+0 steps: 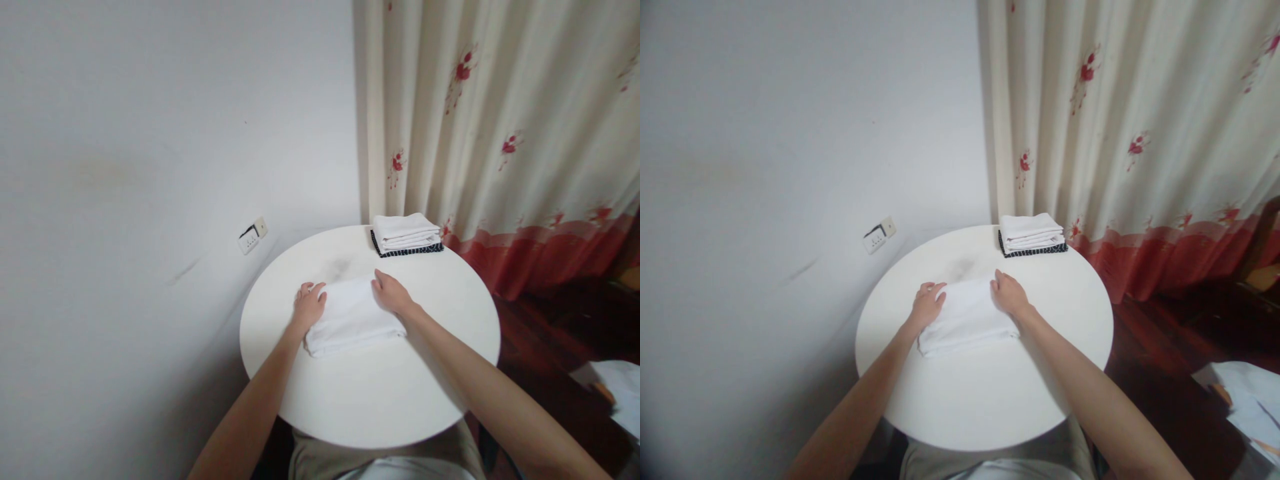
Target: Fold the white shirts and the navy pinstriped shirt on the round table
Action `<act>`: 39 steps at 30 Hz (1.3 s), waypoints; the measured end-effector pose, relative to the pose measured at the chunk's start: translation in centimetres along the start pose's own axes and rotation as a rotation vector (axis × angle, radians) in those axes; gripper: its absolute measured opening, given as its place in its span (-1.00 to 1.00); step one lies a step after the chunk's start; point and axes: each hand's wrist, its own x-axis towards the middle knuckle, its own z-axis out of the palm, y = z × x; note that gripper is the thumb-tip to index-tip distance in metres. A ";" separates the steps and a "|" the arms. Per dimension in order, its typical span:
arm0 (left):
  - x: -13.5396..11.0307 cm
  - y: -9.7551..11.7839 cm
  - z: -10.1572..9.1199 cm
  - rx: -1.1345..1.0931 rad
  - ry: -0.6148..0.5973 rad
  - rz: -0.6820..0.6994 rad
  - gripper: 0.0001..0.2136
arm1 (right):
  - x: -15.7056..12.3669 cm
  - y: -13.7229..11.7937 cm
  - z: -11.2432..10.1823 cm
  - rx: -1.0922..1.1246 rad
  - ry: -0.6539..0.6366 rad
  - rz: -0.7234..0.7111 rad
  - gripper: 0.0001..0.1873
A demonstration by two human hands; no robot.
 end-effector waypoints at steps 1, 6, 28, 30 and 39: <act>0.0 0.0 0.0 -0.001 0.002 -0.009 -0.61 | 0.0 0.0 0.0 -0.001 -0.002 -0.001 -0.49; 0.0 -0.1 -0.1 -0.003 -0.009 -0.025 -0.58 | 0.0 0.0 -0.1 -0.011 -0.008 -0.010 -0.48; -4.6 -1.0 -6.5 -0.668 -0.464 -0.193 -0.66 | -3.3 0.1 -2.2 0.090 -0.161 0.246 -0.57; -5.2 -0.9 -7.0 -0.850 -0.565 -0.198 -0.66 | -3.5 0.3 -2.3 0.215 -0.187 0.299 -0.59; -6.4 2.1 -7.5 -1.183 -0.620 -0.371 -0.43 | -5.6 -0.9 -3.1 0.797 -0.246 0.333 -0.69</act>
